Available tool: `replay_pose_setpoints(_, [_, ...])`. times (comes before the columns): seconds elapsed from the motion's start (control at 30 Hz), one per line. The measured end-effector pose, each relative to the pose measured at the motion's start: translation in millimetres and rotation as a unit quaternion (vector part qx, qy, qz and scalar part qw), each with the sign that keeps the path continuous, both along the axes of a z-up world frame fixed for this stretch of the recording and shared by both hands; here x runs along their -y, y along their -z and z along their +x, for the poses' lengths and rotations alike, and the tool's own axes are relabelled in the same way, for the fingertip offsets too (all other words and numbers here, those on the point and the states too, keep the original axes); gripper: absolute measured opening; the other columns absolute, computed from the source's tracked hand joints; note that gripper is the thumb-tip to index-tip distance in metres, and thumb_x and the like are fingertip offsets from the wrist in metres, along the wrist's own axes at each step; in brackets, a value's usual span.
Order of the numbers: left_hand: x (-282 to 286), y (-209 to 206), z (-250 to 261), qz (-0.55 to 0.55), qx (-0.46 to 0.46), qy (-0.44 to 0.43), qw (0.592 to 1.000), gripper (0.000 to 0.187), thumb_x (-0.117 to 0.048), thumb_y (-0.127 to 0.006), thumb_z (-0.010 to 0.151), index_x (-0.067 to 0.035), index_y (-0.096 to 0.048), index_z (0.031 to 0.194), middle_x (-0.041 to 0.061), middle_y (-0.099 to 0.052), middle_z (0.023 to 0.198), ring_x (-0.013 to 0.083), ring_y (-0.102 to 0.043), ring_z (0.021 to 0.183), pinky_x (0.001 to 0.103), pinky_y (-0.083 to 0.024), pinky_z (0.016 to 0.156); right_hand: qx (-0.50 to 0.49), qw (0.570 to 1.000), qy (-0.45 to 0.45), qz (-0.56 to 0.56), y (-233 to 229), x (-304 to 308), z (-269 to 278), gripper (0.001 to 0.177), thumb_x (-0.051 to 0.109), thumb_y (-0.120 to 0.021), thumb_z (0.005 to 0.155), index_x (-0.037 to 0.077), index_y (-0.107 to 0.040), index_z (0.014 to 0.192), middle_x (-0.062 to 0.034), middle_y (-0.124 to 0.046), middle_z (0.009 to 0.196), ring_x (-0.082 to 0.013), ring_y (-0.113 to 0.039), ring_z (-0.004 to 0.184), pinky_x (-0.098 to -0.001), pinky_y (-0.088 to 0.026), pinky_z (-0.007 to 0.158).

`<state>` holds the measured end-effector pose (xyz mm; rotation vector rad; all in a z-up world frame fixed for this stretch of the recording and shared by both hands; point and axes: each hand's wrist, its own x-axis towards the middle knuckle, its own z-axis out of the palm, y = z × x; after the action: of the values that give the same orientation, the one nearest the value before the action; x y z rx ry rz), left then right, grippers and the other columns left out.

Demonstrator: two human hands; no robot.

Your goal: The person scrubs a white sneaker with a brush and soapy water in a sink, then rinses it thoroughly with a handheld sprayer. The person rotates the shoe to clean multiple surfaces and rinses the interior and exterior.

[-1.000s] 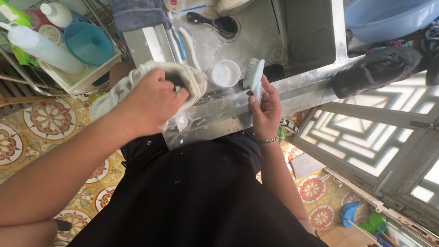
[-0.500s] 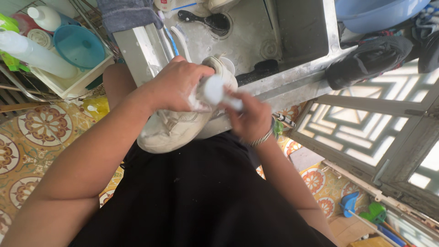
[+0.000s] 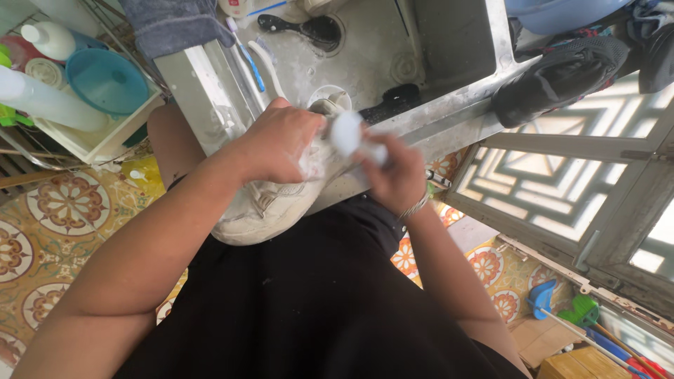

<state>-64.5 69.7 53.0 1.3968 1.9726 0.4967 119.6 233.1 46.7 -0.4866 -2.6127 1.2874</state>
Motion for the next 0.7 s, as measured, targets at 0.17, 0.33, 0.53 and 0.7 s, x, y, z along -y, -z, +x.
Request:
replay_pose_setpoints(0.17, [-6.4, -34.7, -5.1, 0.051, -0.036, 0.033, 0.997, 0.045, -0.029, -0.086, 0.063, -0.011, -0.070, 0.101, 0.008, -0.069, 0.081, 0.0277, -0.068, 0.084, 0.042, -0.039, 0.095, -0.125, 0.990, 0.004, 0.065, 13.3, -6.7, 15.8, 0.027, 0.010, -0.079, 0.097, 0.004, -0.066, 0.120, -0.0171, -0.076, 0.108, -0.0202, -0.073, 0.085, -0.0322, -0.057, 0.075])
replay_pose_setpoints(0.33, [3.3, -61.4, -9.3, 0.165, -0.175, 0.150, 0.959, 0.024, -0.012, -0.081, 0.066, -0.019, -0.072, 0.088, 0.000, -0.062, 0.073, 0.0190, -0.064, 0.088, 0.037, -0.040, 0.106, -0.169, 0.964, 0.131, -0.161, 39.4, -50.2, 22.6, 0.023, 0.010, -0.068, 0.113, 0.003, -0.060, 0.133, -0.0109, -0.067, 0.101, -0.0107, -0.059, 0.083, -0.0227, -0.049, 0.069])
replay_pose_setpoints(0.53, [15.6, -28.2, 7.6, 0.208, -0.255, 0.144, 0.933, 0.020, -0.017, -0.080, 0.074, -0.013, -0.072, 0.092, 0.001, -0.067, 0.103, 0.0217, -0.058, 0.123, 0.032, -0.035, 0.118, -0.038, 0.910, 0.132, -0.391, 75.2, -10.1, 46.5, 0.027, 0.013, -0.058, 0.108, 0.005, -0.053, 0.133, -0.0017, -0.059, 0.079, -0.0047, -0.046, 0.061, -0.0196, -0.034, 0.053])
replay_pose_setpoints(0.7, [36.0, 9.6, 25.5, 0.210, -0.092, 0.051, 0.972, 0.081, -0.048, -0.084, 0.066, 0.007, -0.067, 0.123, 0.015, -0.068, 0.115, 0.0262, -0.058, 0.125, 0.044, -0.028, 0.121, -0.078, 0.917, 0.124, -0.370, 78.2, 6.6, 65.1, 0.029, 0.007, -0.055, 0.108, 0.004, -0.048, 0.137, -0.0068, -0.067, 0.099, -0.0077, -0.056, 0.077, -0.0221, -0.047, 0.070])
